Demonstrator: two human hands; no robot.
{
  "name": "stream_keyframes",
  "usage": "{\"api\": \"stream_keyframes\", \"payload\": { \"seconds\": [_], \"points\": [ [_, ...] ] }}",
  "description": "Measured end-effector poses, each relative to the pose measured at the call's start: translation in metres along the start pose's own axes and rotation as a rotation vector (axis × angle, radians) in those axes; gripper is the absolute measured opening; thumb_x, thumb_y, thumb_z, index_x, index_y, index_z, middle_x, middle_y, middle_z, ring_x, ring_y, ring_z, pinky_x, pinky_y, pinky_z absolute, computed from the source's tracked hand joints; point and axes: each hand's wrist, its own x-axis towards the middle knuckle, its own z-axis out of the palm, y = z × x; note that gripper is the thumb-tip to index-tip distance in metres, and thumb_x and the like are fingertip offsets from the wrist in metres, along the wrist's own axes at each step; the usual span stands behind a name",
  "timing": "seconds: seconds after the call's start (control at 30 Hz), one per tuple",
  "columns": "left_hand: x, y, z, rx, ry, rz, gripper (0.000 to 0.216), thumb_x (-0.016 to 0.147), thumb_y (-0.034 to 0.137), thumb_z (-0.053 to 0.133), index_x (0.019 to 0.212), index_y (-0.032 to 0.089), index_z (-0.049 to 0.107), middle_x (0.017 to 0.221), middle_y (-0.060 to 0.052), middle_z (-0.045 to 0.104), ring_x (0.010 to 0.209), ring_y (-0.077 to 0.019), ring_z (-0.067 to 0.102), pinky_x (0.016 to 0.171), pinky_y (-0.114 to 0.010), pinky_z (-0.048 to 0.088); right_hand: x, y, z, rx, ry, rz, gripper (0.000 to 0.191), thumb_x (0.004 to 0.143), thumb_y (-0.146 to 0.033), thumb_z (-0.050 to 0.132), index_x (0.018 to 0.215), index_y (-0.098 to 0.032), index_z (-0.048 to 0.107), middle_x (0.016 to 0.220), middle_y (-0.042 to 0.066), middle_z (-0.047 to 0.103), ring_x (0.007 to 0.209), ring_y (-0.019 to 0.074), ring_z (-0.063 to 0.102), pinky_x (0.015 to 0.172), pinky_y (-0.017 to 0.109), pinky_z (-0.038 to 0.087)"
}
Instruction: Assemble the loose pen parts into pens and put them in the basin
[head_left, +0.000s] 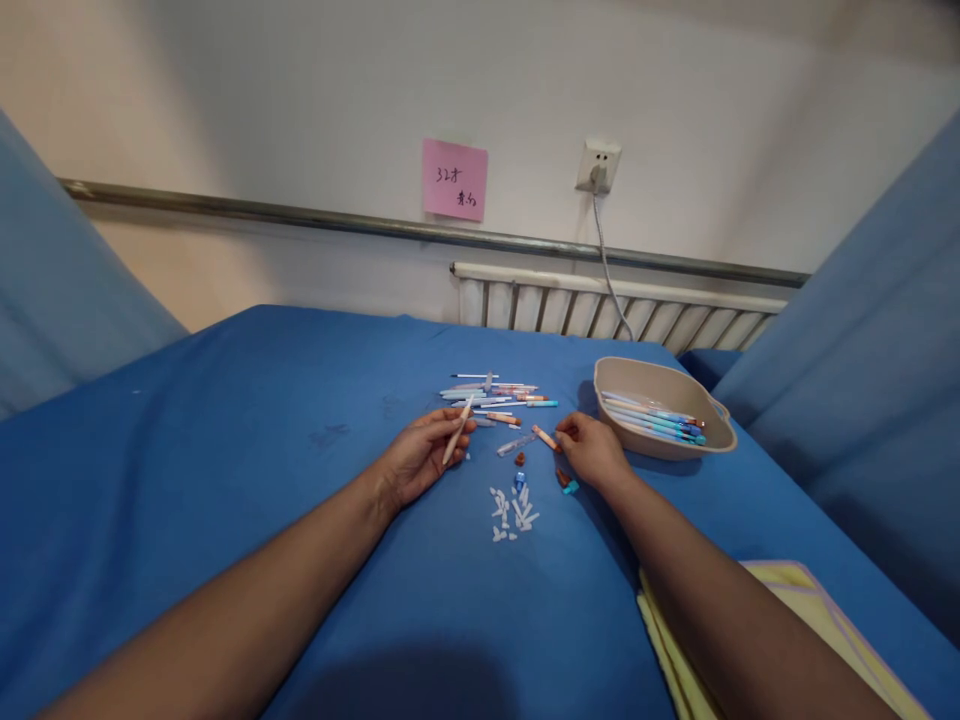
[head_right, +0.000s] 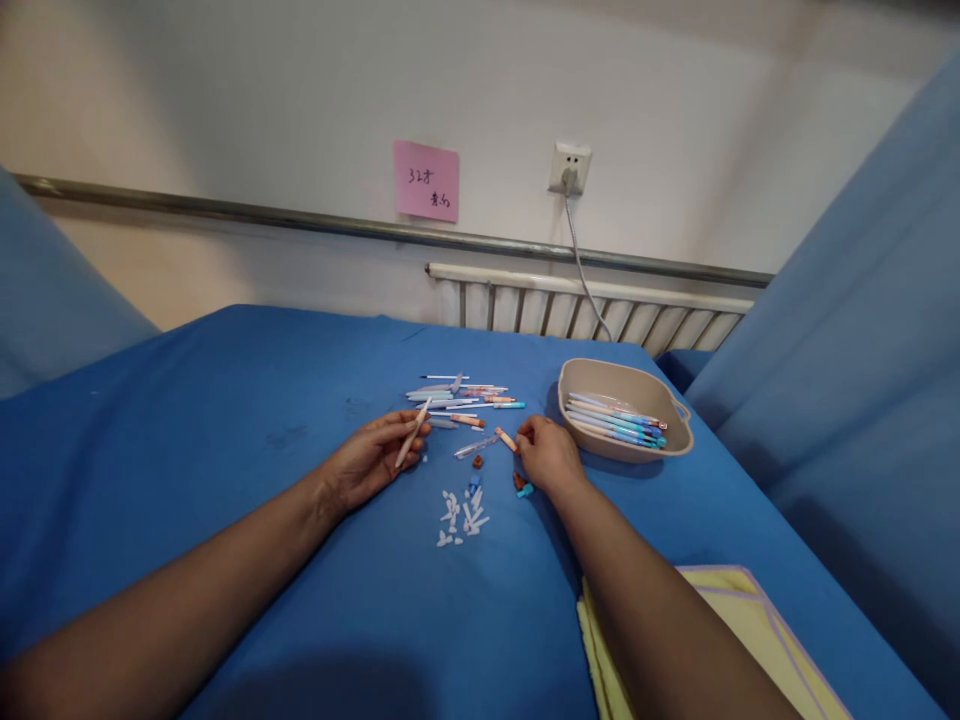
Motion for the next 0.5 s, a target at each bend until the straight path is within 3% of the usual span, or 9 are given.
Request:
{"api": "stream_keyframes", "payload": {
  "seconds": [0.37, 0.5],
  "points": [
    [-0.0008, -0.0050, 0.0042, 0.133, 0.023, 0.057, 0.017, 0.074, 0.011, 0.064, 0.088, 0.014, 0.057, 0.076, -0.003, 0.065, 0.054, -0.0083, 0.059, 0.047, -0.017, 0.045, -0.0007, -0.0007, 0.0001, -0.131, -0.072, -0.082, 0.012, 0.077, -0.030, 0.061, 0.083, -0.020, 0.062, 0.082, 0.005, 0.066, 0.072, 0.0171, 0.059, 0.060, 0.025, 0.038],
    [-0.0028, -0.0066, 0.0067, 0.240, -0.044, 0.068, 0.019, 0.074, 0.017, 0.065, 0.092, 0.014, 0.059, 0.079, -0.004, 0.066, 0.051, -0.0074, 0.057, 0.043, -0.016, 0.042, -0.0008, -0.0016, -0.0009, -0.147, -0.064, -0.096, 0.021, 0.079, -0.024, 0.056, 0.097, -0.018, 0.062, 0.084, 0.007, 0.065, 0.074, 0.0189, 0.058, 0.063, 0.027, 0.037]
  ]
}}
